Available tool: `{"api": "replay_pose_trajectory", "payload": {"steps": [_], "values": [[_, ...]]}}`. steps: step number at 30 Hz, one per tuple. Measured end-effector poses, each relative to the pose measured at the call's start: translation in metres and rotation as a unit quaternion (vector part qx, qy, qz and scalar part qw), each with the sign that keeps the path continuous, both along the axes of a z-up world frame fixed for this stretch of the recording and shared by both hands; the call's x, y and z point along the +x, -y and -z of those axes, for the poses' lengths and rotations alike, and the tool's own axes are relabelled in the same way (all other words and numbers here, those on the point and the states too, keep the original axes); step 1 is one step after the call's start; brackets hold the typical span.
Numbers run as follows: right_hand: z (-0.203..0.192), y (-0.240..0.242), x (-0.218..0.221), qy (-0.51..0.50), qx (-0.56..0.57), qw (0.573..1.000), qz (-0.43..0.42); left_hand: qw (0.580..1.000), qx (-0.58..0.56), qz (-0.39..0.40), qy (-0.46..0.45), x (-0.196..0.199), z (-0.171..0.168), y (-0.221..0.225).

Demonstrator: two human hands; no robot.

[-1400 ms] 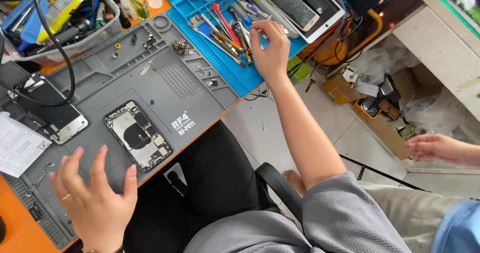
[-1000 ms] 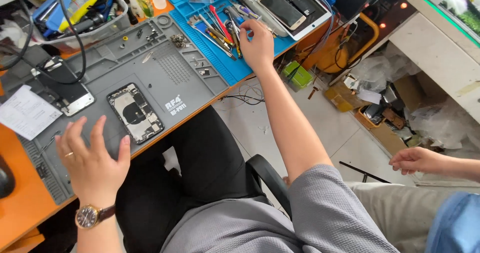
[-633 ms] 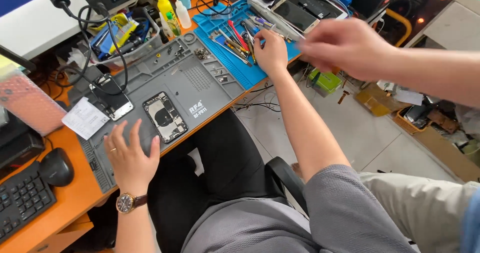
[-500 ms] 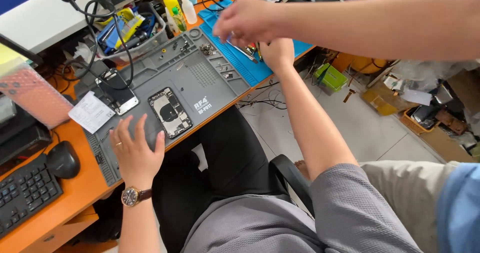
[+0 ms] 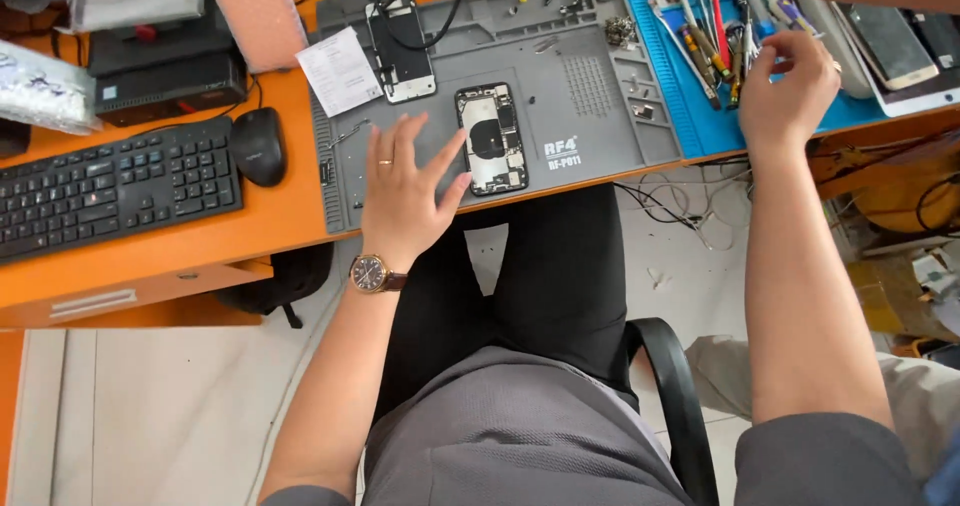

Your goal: The person disassembles a smartphone on a workbench, using a screwdriver to remove screws and a metal spudger to pry open the casing and disconnect internal components. The person carefully manipulates the phone's internal parts, including the battery and logic board, while working on a grey mat.

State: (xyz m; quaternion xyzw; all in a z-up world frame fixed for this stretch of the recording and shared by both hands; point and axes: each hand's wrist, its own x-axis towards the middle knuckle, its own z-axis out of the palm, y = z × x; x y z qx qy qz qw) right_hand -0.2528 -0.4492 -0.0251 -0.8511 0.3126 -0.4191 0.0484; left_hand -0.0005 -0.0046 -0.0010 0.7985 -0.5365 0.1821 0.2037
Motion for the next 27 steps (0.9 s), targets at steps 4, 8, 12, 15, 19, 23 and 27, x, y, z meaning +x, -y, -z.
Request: {"api": "replay_pose_trajectory", "payload": {"steps": [4,8,12,15,19,23,27], "values": [[0.000,0.001,0.001,-0.017,0.019,0.999,0.026,1.000,-0.002,-0.021,-0.014,0.001,-0.003,-0.001],[0.001,-0.002,-0.001,-0.022,0.021,0.999,0.021,1.000,0.005,0.020,-0.017,-0.001,-0.004,-0.004],[-0.008,-0.006,0.002,-0.019,0.032,0.999,0.038,0.999,-0.001,0.030,-0.012,0.000,-0.004,-0.003],[-0.008,0.000,0.000,0.001,0.024,0.999,0.025,0.999,0.010,0.033,0.003,0.001,-0.009,0.000],[0.001,0.009,-0.002,-0.005,-0.043,0.999,0.012,0.998,-0.013,0.064,0.009,0.000,-0.006,-0.001],[-0.008,-0.005,0.007,0.008,0.031,0.999,0.019,0.999,0.004,0.042,0.019,-0.002,-0.003,-0.005],[-0.021,-0.020,0.011,0.098,0.079,0.992,0.008,0.999,0.021,0.026,0.035,-0.002,-0.004,-0.005]]}}
